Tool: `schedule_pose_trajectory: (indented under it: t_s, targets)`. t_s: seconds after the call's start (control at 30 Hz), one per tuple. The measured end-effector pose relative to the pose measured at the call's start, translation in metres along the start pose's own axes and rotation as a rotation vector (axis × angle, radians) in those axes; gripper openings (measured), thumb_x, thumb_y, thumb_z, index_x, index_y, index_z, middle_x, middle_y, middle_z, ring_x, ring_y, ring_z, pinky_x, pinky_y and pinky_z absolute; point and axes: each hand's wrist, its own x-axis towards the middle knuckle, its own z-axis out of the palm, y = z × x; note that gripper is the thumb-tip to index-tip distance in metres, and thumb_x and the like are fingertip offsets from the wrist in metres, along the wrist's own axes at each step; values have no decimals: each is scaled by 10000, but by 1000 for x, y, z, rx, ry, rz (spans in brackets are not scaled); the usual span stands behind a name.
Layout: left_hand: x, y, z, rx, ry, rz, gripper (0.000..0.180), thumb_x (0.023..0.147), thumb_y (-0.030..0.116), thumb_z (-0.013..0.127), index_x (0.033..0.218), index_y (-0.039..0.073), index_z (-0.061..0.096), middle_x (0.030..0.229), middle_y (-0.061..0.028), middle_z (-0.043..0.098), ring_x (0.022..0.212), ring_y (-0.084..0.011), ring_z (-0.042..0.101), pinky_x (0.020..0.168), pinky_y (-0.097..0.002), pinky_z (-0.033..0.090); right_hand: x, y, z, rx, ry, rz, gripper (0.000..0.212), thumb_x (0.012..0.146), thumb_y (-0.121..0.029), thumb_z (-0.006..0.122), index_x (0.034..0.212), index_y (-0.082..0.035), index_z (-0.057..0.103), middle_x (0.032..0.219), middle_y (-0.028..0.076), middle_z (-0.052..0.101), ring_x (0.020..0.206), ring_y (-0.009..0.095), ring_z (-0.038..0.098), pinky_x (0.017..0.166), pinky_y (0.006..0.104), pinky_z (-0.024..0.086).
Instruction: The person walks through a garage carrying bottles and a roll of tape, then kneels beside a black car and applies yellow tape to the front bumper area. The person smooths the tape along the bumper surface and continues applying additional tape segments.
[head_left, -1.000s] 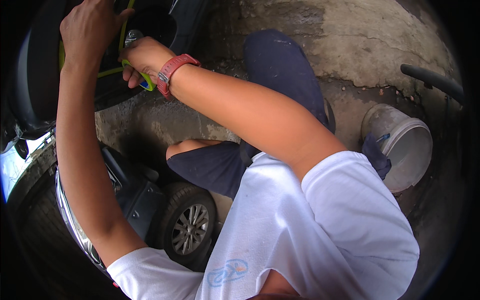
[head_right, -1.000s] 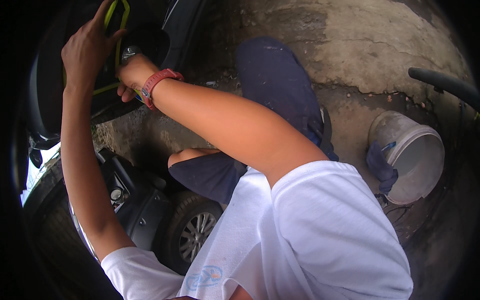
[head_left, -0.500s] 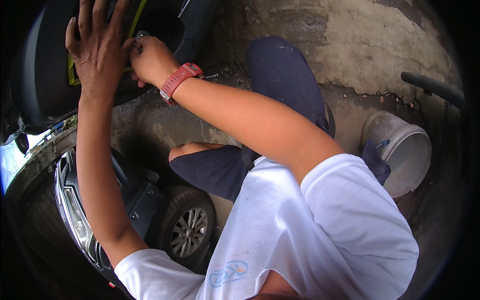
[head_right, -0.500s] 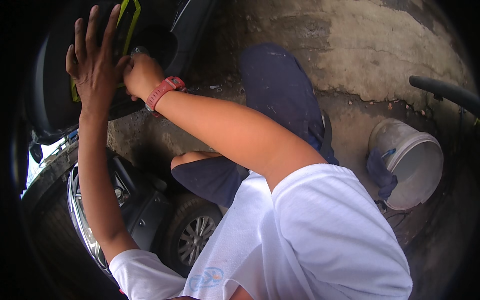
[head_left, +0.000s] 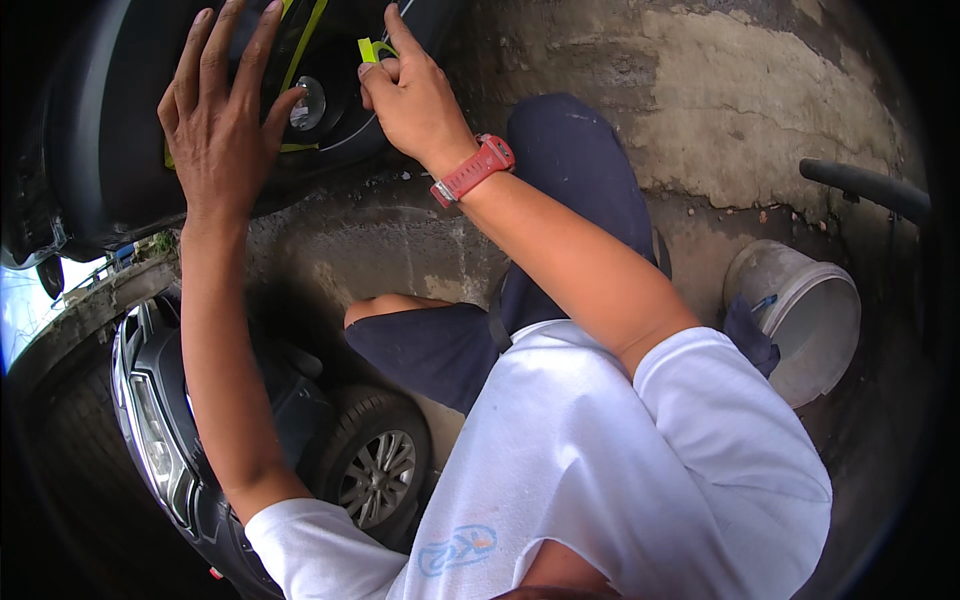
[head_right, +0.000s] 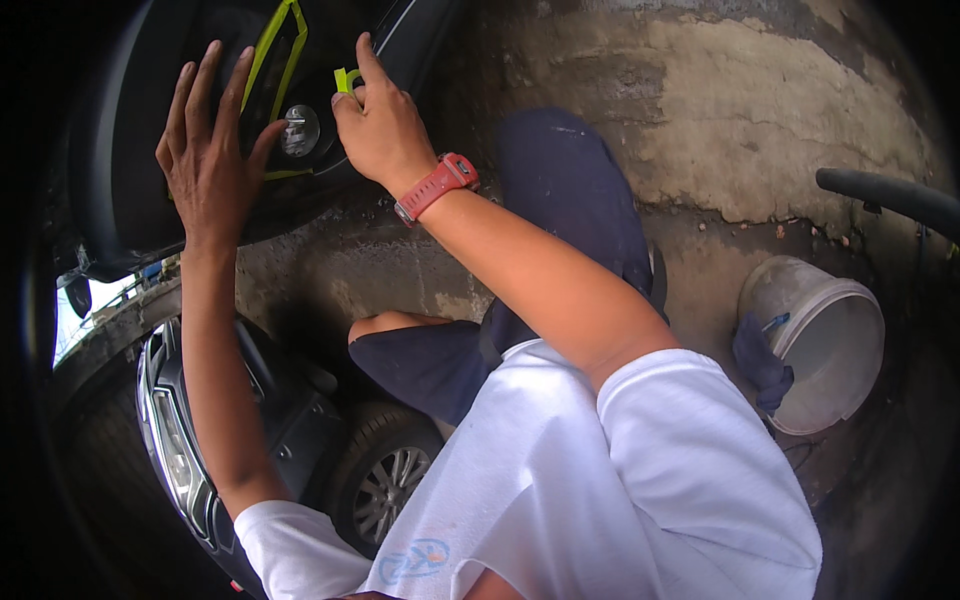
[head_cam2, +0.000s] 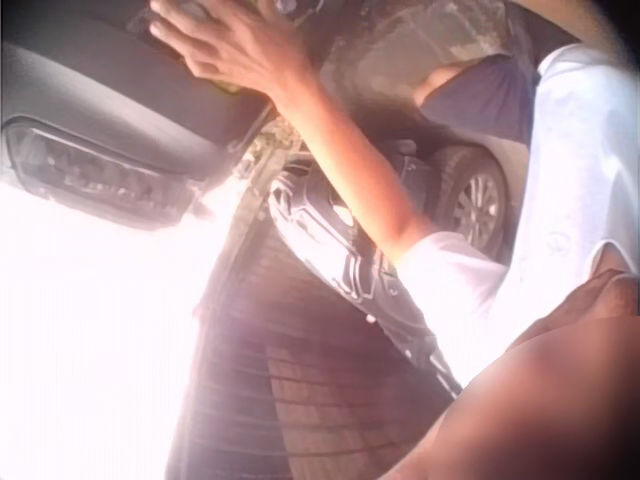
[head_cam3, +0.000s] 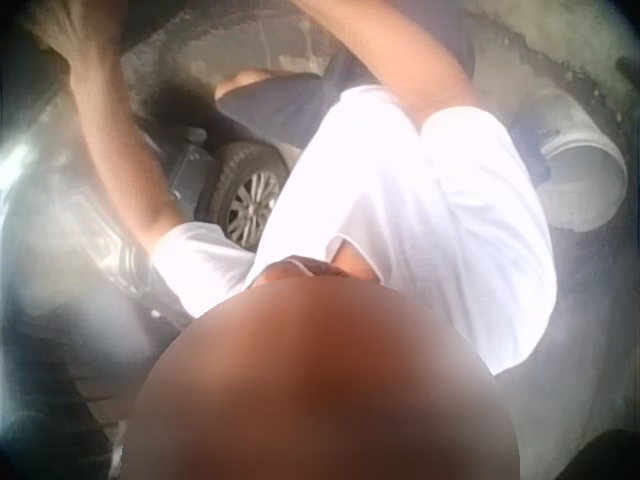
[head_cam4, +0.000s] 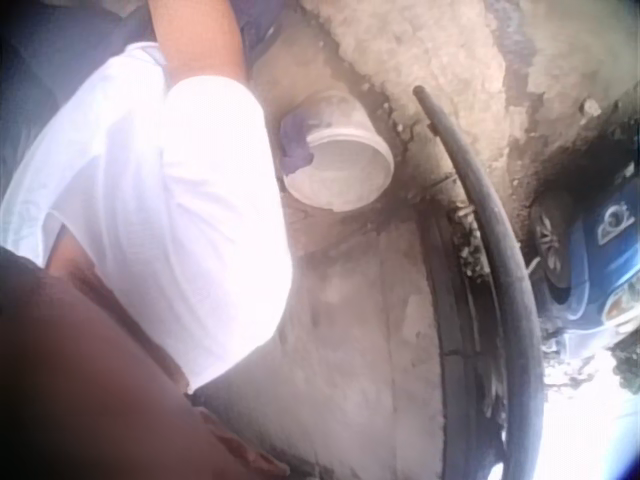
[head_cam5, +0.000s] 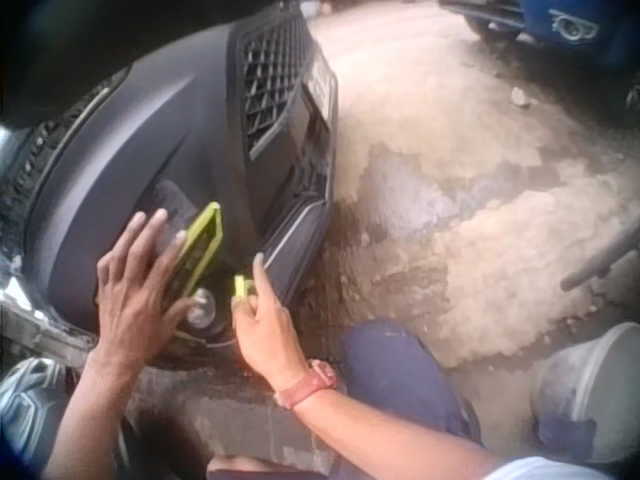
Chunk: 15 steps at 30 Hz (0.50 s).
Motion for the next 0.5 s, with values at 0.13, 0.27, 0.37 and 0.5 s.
schedule_pose_trajectory:
  t_s: [0.13,0.27,0.37,0.5]
  targets:
    - [4,12,-12,-392,-206,-312,454,966,427,867,1363,214,813,1274,2,813,1110,-285,777,882,-363,606,13,-36,-12,10,-155,-22,942,1041,-232,622,1721,167,107,871,151,802,861,335,795,897,417,596]
    - [12,20,-5,-988,-386,-816,356,1021,367,853,1195,57,847,999,-42,826,875,-93,726,808,-278,552,11,-55,-12,53,-221,-123,882,1022,-227,596,1705,154,189,845,124,792,884,319,792,918,413,593]
    - [22,17,6,-1199,-281,-790,352,1021,349,845,1160,25,850,864,-40,799,802,-36,663,745,-245,516,7,-54,-14,120,-252,-129,788,1049,-223,595,1664,147,268,820,110,780,867,290,789,906,405,594]
    - [44,13,12,-909,-370,-848,265,1030,294,818,1143,59,865,832,-54,788,758,-61,667,706,-257,506,12,-41,-14,236,-244,-110,556,1127,-235,609,1561,70,444,790,81,733,700,159,683,721,322,565]
